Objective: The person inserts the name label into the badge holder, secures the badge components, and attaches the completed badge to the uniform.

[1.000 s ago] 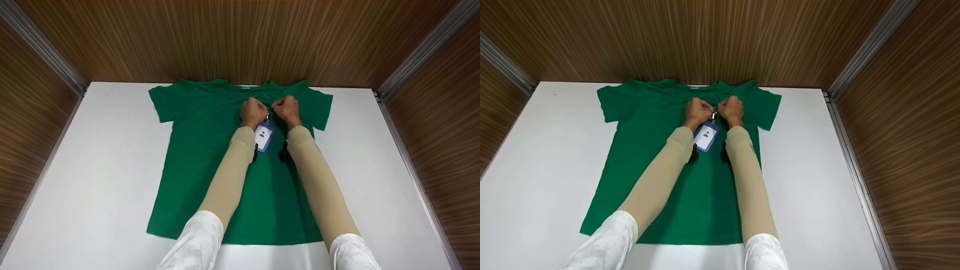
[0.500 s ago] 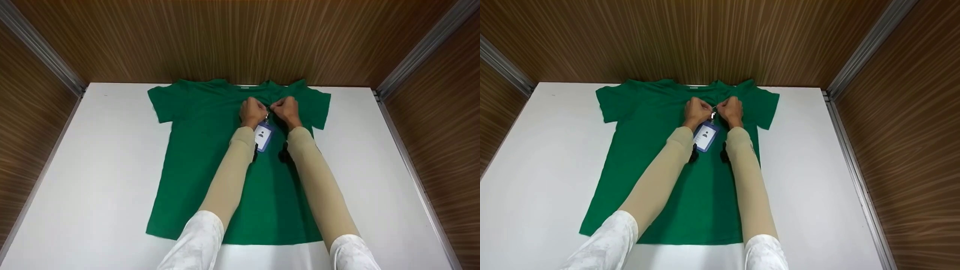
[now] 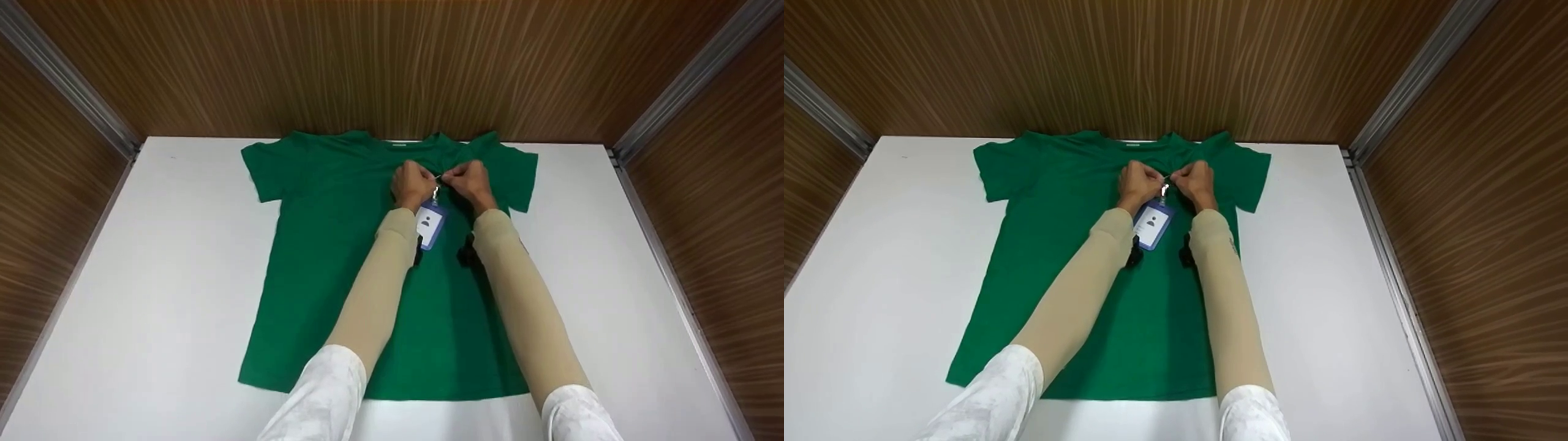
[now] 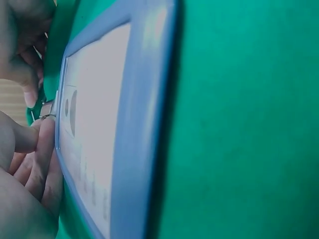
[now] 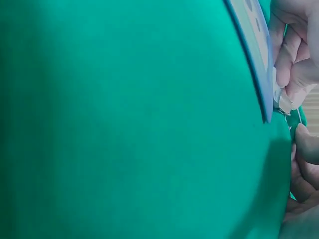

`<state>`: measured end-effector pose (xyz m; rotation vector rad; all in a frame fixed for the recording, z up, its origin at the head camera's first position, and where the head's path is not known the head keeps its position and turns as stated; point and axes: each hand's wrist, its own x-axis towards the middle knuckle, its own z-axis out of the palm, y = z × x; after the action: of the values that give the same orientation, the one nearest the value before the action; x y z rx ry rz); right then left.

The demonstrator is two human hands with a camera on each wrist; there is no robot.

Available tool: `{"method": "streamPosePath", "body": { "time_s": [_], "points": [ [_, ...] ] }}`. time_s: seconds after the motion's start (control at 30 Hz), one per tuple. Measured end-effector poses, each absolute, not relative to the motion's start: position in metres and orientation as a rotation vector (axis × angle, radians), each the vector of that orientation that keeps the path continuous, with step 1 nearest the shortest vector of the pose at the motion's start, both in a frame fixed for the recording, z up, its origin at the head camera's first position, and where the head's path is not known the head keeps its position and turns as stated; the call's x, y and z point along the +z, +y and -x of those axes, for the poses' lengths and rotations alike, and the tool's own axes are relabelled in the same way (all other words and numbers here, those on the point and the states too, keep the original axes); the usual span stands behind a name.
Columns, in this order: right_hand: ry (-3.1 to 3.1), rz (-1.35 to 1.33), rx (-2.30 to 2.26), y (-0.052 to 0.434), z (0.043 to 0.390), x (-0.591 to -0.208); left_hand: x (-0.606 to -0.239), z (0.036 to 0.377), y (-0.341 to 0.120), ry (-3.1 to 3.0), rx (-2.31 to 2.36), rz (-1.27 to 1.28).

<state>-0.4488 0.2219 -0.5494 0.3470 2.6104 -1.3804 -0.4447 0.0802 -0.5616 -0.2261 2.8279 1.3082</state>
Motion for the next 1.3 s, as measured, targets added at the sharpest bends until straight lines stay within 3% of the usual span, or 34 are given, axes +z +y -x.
{"method": "streamPosePath", "body": {
  "time_s": [1.07, 1.3],
  "points": [
    [2.817, 0.091, -1.291, 0.222, 0.446, -0.558, -0.564, 0.444, 0.077, 2.832, 1.323, 0.232],
    [2.724, -0.056, -1.369, 0.228, 0.449, -0.558, -0.563, 0.445, 0.076, 2.812, 1.336, 0.219]
  ]
}}
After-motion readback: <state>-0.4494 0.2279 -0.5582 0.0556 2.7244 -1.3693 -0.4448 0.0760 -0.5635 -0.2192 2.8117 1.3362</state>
